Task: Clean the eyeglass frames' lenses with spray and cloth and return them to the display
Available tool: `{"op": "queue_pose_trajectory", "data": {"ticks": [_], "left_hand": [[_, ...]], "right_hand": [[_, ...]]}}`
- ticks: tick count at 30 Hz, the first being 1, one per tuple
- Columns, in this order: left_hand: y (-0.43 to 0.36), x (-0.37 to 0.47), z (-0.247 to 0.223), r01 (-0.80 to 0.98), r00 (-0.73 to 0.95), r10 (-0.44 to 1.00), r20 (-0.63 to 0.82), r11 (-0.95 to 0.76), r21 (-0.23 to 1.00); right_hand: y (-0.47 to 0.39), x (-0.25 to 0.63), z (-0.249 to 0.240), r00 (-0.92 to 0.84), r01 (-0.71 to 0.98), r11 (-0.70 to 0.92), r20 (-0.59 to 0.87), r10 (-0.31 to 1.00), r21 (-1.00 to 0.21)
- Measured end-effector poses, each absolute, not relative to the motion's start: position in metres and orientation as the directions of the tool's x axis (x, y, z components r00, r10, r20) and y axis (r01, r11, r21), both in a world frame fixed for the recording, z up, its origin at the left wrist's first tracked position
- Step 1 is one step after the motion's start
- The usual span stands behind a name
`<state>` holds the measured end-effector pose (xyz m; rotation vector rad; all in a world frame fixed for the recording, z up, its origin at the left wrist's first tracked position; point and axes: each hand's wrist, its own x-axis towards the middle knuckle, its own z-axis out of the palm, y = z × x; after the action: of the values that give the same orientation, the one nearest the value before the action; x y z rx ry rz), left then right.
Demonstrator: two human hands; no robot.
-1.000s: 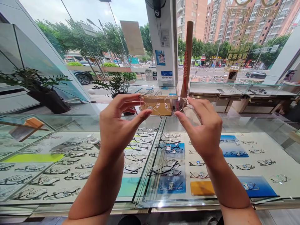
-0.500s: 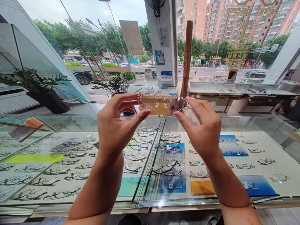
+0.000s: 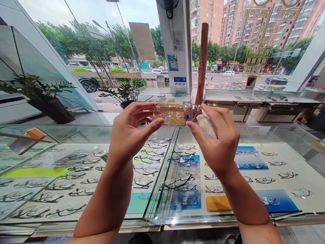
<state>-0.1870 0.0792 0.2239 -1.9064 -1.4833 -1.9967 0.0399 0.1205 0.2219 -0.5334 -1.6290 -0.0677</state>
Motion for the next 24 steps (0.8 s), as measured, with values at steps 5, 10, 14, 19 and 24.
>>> {"op": "queue_pose_trajectory", "data": {"ticks": [5,10,14,19,24], "left_hand": [[0.076,-0.185,0.222,0.664,-0.283,0.469,0.837,-0.534,0.523],[0.069,-0.178,0.223,0.765,-0.279,0.332,0.901,-0.49,0.417],[0.065,-0.175,0.224,0.8,-0.255,0.299,0.92,-0.469,0.375],[0.063,-0.173,0.224,0.81,-0.248,0.281,0.927,-0.465,0.357],[0.068,-0.174,0.222,0.772,-0.265,0.337,0.904,-0.488,0.408]], "right_hand": [[0.125,0.04,0.223,-0.026,0.349,0.874,0.928,0.371,-0.339],[0.134,0.037,0.22,-0.046,0.277,0.859,0.887,0.46,-0.431],[0.137,0.035,0.218,-0.054,0.25,0.854,0.874,0.483,-0.456],[0.137,0.034,0.218,-0.049,0.231,0.85,0.867,0.496,-0.473],[0.133,0.033,0.219,-0.024,0.265,0.848,0.876,0.481,-0.458]]}}
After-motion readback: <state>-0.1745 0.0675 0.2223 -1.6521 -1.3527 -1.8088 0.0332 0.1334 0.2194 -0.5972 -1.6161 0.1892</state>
